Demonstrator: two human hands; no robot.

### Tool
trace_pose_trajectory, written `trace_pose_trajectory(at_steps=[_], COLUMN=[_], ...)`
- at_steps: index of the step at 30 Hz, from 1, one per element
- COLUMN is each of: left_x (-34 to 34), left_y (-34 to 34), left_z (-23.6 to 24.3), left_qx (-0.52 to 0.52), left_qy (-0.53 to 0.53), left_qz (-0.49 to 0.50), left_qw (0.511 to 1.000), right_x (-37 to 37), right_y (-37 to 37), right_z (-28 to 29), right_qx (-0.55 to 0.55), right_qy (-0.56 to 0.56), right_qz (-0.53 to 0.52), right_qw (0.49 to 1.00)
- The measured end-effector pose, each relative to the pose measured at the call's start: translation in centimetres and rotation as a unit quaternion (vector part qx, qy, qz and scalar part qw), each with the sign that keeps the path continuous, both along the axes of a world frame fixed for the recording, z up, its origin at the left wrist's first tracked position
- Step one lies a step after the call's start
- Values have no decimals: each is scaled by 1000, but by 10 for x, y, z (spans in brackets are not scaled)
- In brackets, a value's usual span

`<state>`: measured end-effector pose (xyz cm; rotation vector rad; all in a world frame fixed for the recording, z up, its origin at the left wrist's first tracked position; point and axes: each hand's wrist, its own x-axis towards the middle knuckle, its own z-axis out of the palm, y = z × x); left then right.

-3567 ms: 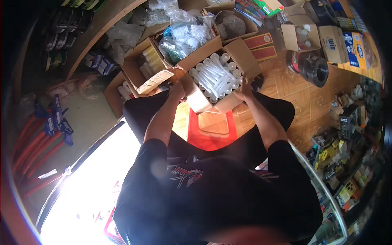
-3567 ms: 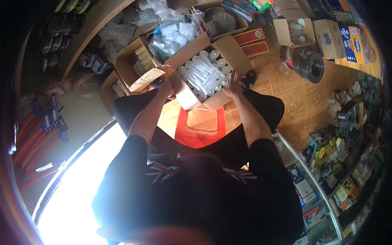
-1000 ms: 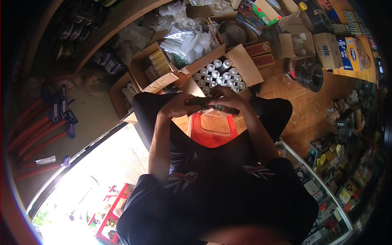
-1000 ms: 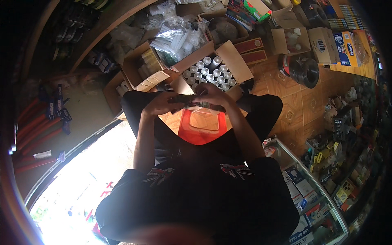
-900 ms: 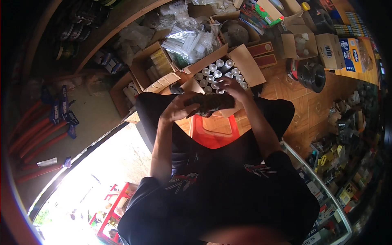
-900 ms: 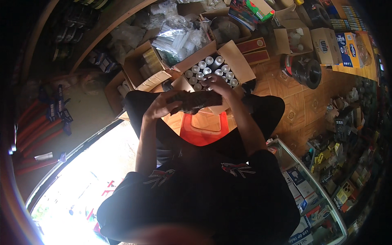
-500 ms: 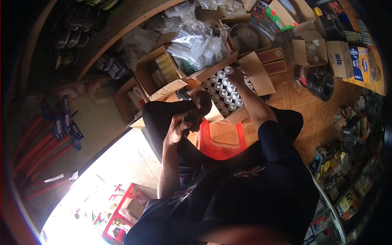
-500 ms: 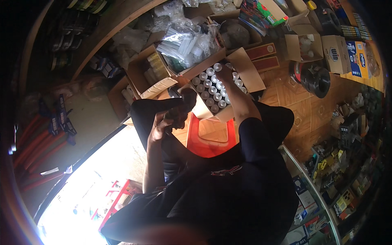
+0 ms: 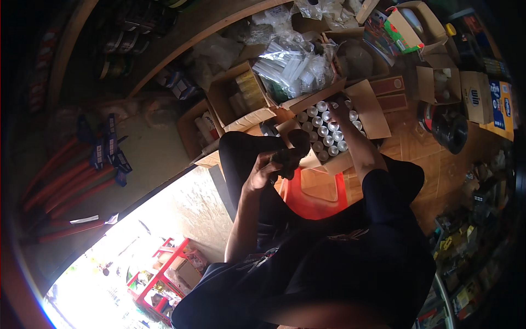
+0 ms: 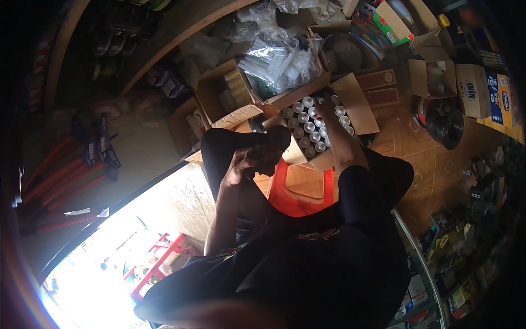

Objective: The recorder takes spray cans from a cardboard box, wipes them clean with a rag, and puts them back or sets them aside.

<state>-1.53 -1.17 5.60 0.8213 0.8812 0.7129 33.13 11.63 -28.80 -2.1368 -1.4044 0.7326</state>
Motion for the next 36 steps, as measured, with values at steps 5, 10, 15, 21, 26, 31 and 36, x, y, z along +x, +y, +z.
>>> trace_pose_trajectory(at_steps=[5,10,15,21,26,31,36], left_x=[-24,-22,-7,22,86,128,68], left_y=[-22,-32,-38,-40,-66,-88,-97], left_z=[-6,-17,13,78,123,185,182], left_qx=[-18,-35,39,90,216,619,565], left_qy=[34,44,30,-81,-143,149,110], left_qz=[55,140,164,92,24,-4,-50], left_qw=[998,988,985,988,965,771,816], right_x=[-74,-65,-38,4,-30,-58,-48], right_y=[-8,-29,-67,-140,-190,-195,-192], right_z=[41,94,246,404,485,503,526], right_qx=[-185,-88,-19,89,255,487,249], right_qy=[183,-35,-49,67,473,228,687], right_qz=[-39,110,197,263,166,15,-90], right_qw=[965,989,979,958,827,843,677])
